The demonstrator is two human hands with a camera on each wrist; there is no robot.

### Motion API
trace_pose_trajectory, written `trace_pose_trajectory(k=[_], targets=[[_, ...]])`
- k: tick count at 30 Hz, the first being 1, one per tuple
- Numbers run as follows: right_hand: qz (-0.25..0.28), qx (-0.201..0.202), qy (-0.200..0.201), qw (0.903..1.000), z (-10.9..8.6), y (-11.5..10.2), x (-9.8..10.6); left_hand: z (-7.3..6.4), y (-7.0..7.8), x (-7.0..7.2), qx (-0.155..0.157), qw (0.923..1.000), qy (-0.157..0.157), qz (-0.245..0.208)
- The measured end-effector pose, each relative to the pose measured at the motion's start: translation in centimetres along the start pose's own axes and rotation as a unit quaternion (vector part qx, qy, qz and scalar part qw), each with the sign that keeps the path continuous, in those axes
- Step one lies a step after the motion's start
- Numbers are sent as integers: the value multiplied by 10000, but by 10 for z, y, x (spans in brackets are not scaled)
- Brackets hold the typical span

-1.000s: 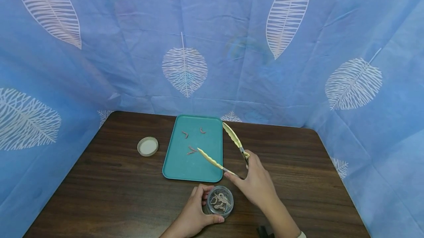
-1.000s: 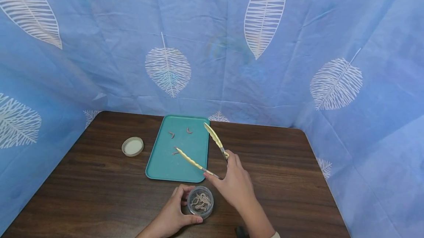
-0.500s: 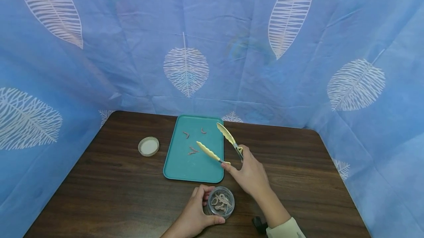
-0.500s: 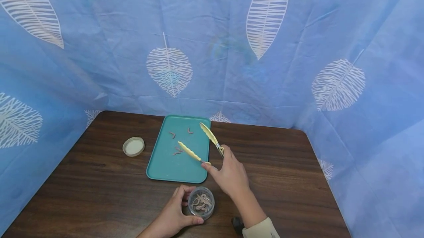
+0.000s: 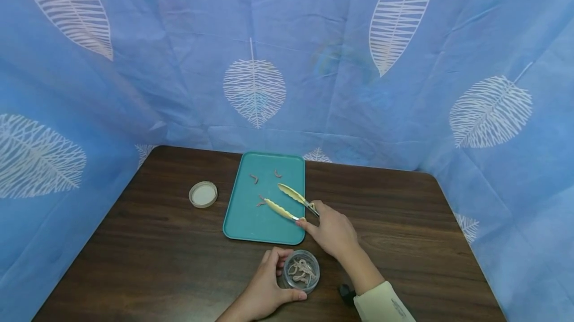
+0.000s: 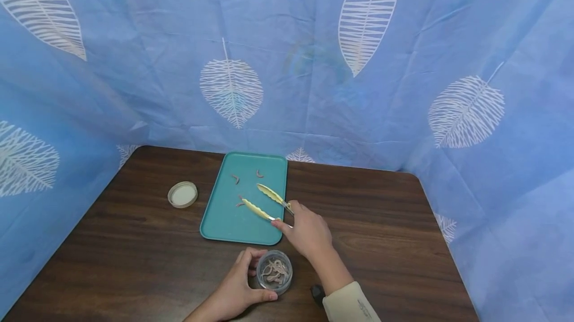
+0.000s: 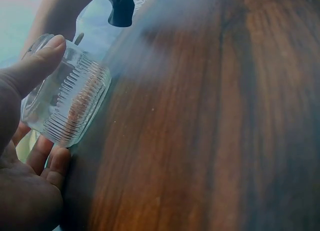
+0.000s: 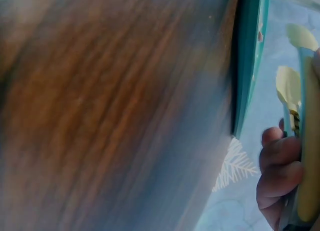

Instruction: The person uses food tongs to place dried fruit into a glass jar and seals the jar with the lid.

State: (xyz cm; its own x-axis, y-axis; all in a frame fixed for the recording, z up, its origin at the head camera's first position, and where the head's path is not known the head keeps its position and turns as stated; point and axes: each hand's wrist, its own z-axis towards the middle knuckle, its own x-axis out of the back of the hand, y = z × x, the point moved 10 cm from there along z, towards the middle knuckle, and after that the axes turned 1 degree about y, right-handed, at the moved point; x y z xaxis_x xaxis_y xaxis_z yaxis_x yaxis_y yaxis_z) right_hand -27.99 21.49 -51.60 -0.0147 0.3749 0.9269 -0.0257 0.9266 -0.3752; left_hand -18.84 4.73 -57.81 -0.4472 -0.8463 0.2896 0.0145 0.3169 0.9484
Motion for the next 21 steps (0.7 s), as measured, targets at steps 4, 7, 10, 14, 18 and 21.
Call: trace_pose_trajectory(k=[4,7,10,14,18,21], targets=[[-95,54,-137,9998,4,-2,-7,1,-2,-1,131,9999,-43,-19],[-166,120,-121,9997,7,-4,-9,2,-3,-2,184,9998,-63,-49],[-252,206,-111,9994,10,-8,-10,2,-3,-2,195,9998,-54,-88],[-302,290,-145,9990,13,-12,-12,2,-3,-1,193,9998,-27,-85],[-385,359,-210,9984,13,-14,-12,2,-3,-1,176,9998,-63,-100],[-484,406,-248,9977,13,-15,-13,1,-3,-2,155,9998,-87,-95]])
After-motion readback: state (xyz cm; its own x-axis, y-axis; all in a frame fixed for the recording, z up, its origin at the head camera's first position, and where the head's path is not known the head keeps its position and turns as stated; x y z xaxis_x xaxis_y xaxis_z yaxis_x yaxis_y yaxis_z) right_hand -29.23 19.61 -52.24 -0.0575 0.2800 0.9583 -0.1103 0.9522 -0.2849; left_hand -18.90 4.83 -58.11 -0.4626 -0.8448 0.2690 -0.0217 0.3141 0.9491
